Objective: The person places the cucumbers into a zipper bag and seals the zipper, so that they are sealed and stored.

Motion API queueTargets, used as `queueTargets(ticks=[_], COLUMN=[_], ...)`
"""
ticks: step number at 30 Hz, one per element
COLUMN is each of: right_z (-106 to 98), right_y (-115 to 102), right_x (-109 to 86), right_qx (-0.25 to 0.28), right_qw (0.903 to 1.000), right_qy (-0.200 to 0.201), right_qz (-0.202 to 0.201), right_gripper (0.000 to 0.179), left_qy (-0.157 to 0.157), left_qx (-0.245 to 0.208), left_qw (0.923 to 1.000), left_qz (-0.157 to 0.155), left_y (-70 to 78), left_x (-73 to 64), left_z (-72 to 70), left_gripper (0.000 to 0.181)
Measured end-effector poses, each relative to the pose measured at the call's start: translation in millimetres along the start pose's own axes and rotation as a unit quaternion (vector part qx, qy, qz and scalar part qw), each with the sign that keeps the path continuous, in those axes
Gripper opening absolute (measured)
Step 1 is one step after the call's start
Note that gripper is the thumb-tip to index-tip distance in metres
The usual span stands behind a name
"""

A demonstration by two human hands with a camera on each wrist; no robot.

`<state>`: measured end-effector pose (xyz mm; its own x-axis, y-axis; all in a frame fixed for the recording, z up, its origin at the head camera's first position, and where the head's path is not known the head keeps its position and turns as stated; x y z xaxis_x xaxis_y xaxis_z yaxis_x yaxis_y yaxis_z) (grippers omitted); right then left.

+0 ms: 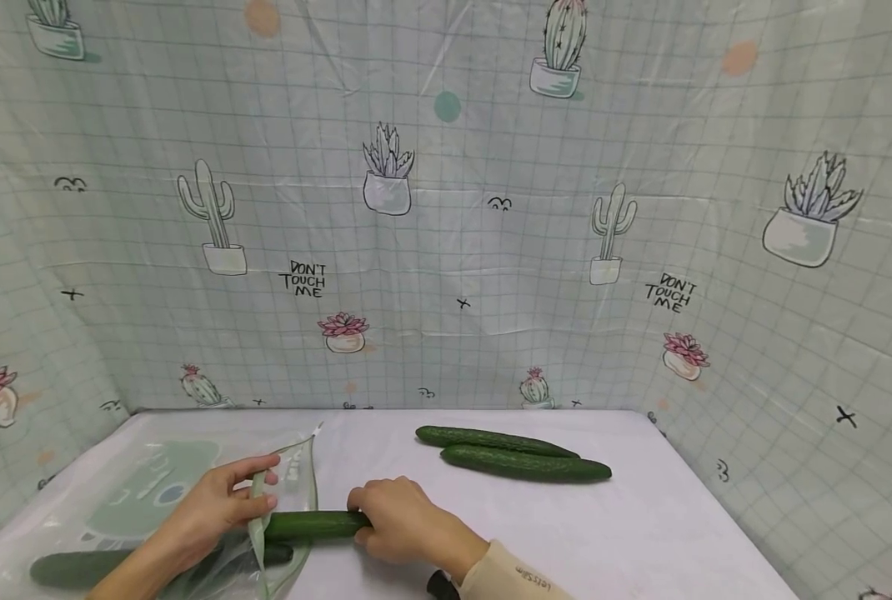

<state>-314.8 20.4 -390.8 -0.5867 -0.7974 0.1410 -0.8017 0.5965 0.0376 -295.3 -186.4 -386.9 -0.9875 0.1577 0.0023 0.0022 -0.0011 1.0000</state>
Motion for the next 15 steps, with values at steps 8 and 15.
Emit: queueTargets(ticks=[8, 15], right_z=[3.2, 7.6], right_y=[-21.1, -32.5], right_x=[32.8, 53.6], right_qx=[0.002, 0.018], right_qw=[0.9999, 0.9996], right_qy=[0.001, -0.013], right_qz=[-0.014, -0.017], right_gripper=[0.021, 0.02], left_qy=[0.004, 0.006], left_qx=[-0.002, -0.001], left_qw=[1.0, 1.0], left_qz=[0.004, -0.003], left_y=[0.6, 1.4], left_x=[-0.8, -0.1], left_z=[-1.7, -2.4], left_gripper=[0.066, 0.066])
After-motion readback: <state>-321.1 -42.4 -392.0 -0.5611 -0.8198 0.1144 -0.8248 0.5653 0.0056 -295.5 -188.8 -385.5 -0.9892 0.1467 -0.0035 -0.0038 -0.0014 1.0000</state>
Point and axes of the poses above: each hand's wrist, its own x-axis towards the middle knuckle, its own z-axis out of the palm, y = z × x, the point moved 6 cm from there along x, towards the middle knuckle, and after that the axes turned 9 degrees about -x, right-handed, at the moved point
